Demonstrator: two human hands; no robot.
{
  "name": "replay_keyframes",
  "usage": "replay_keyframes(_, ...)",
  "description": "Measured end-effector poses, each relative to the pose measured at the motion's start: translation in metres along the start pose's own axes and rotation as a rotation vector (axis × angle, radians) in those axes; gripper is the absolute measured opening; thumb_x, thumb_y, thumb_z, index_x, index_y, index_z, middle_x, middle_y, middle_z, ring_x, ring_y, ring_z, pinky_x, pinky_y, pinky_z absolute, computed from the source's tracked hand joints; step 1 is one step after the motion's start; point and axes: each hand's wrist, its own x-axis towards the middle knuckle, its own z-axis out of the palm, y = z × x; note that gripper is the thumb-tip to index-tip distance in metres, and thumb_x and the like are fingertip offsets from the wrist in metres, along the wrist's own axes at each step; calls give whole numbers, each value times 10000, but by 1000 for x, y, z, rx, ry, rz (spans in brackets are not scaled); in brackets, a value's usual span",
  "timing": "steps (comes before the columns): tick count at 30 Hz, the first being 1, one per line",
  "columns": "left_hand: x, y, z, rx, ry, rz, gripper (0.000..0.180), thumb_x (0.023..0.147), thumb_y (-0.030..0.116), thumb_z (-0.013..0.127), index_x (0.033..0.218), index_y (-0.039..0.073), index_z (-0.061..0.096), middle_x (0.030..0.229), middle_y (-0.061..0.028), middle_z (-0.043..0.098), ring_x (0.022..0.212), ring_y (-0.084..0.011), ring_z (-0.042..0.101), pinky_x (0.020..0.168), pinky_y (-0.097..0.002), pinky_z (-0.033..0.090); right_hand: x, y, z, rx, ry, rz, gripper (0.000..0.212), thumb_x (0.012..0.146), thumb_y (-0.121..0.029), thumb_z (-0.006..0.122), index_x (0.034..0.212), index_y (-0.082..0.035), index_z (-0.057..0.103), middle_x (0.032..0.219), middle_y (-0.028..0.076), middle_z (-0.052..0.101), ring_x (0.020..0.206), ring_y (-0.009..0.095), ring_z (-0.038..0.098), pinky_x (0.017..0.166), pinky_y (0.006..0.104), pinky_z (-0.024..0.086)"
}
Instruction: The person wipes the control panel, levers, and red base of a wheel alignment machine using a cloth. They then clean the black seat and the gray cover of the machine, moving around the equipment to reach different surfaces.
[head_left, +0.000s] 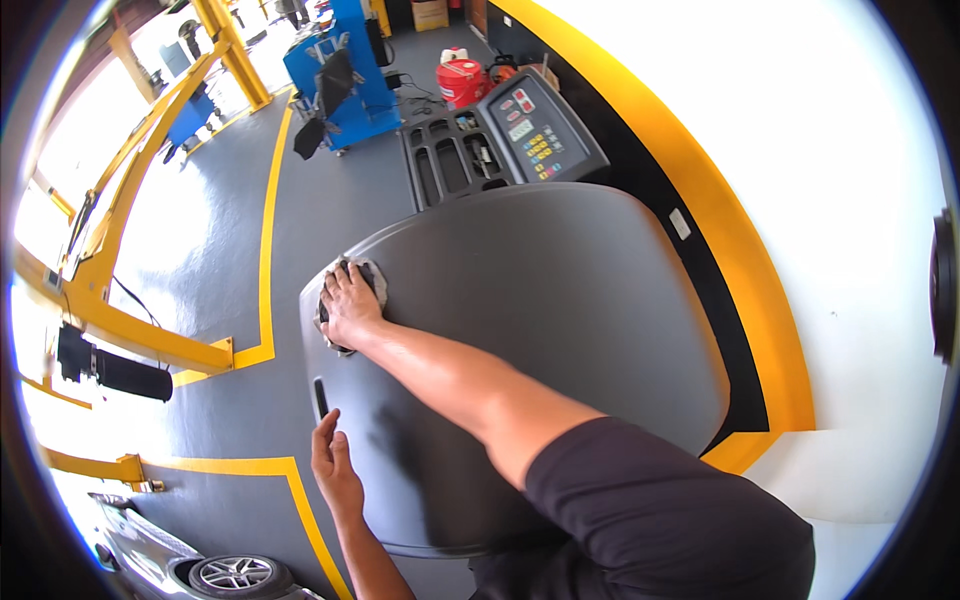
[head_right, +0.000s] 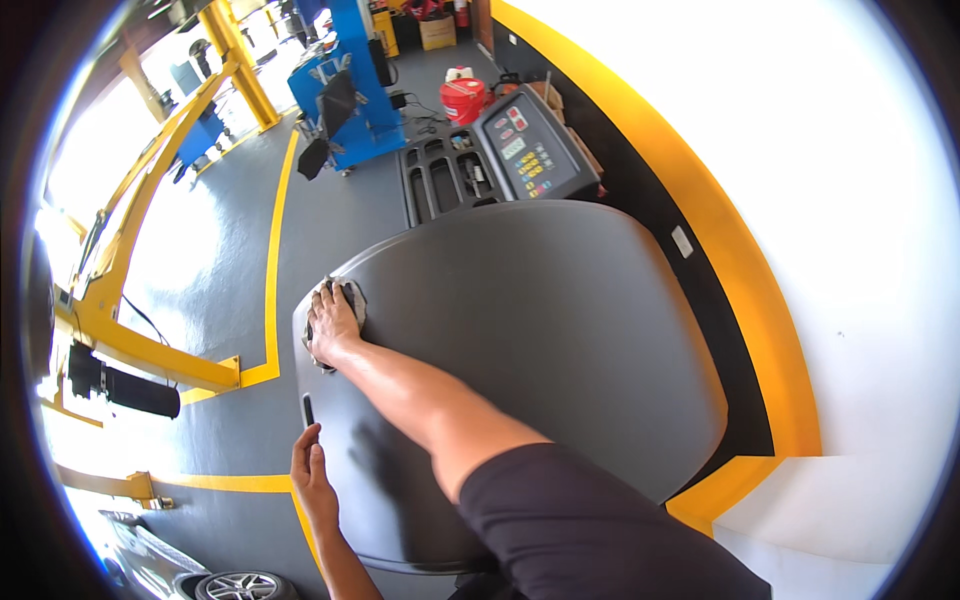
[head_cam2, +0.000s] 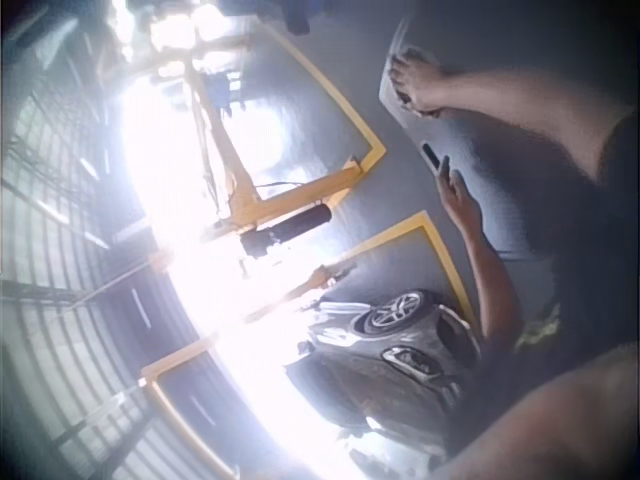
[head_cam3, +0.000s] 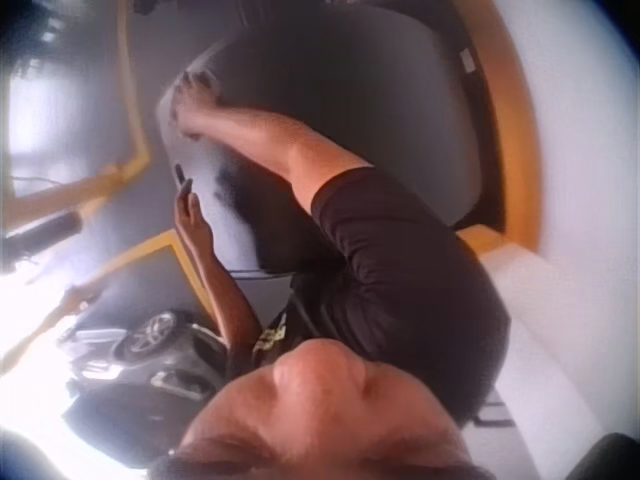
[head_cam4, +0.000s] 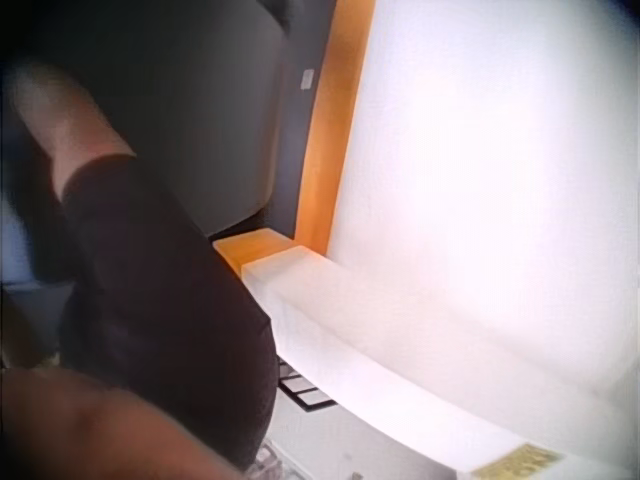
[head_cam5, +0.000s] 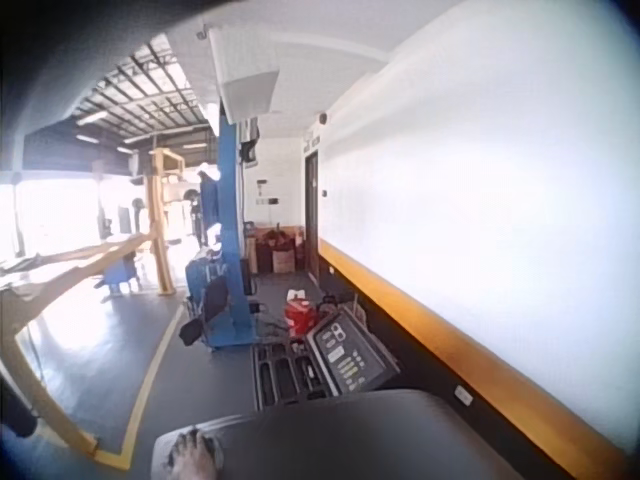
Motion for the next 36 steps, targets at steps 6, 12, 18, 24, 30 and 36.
replay_keyframes(6, 24, 2, 25, 235, -53, 0, 361, 1073, 170, 531, 1395, 20, 598, 1384, -149, 625, 1269, -240, 581, 1059, -348, 444, -135, 159, -35, 282, 292, 104, 741, 1000, -553, 468, 1572, -83, 425, 1675, 178, 304, 1569, 349, 225, 1280, 506, 140)
replay_keyframes(12, 38, 29, 60, 393, -91, 78, 381, 1066, 182, 516, 1392, 1, 594, 1395, -141, 619, 1316, -287, 568, 1089, -387, 436, -258, 347, -18, 456, 369, 527, 735, 1016, -580, 443, 1571, -98, 422, 1680, 162, 298, 1568, 353, 233, 1271, 500, 187)
replay_keyframes(18, 40, 87, 130, 447, -227, 142, 356, 1054, 160, 532, 1379, 44, 619, 1395, -118, 623, 1303, -263, 579, 1002, -372, 488, -383, 538, 108, 700, 370, 824, 692, 1059, -538, 422, 1574, -75, 413, 1657, 196, 332, 1550, 323, 290, 1261, 398, 231)
replay_keyframes(24, 34, 114, 160, 470, -206, 165, 371, 1026, 281, 597, 1341, 93, 652, 1383, -95, 637, 1295, -281, 578, 1039, -444, 461, -402, 644, 192, 1007, 201, 998, 719, 1084, -542, 336, 1524, 13, 456, 1546, 230, 494, 1508, 333, 376, 1234, 381, 271)
replay_keyframes(30, 24, 106, 127, 435, -170, 131, 349, 1015, 230, 613, 1316, 61, 666, 1377, -112, 640, 1306, -307, 578, 1075, -428, 452, -284, 622, 127, 631, 242, 742, 729, 1075, -545, 329, 1543, 9, 405, 1586, 271, 408, 1491, 428, 356, 1240, 447, 274)
replay_keyframes(36, 24, 60, 56, 328, -65, 57, 330, 1025, 213, 612, 1319, 71, 662, 1371, -107, 639, 1297, -283, 582, 1053, -415, 465, -212, 465, 48, 437, 327, 576, 644, 1076, -518, 365, 1518, -62, 466, 1552, 191, 481, 1473, 359, 399, 1234, 458, 274)
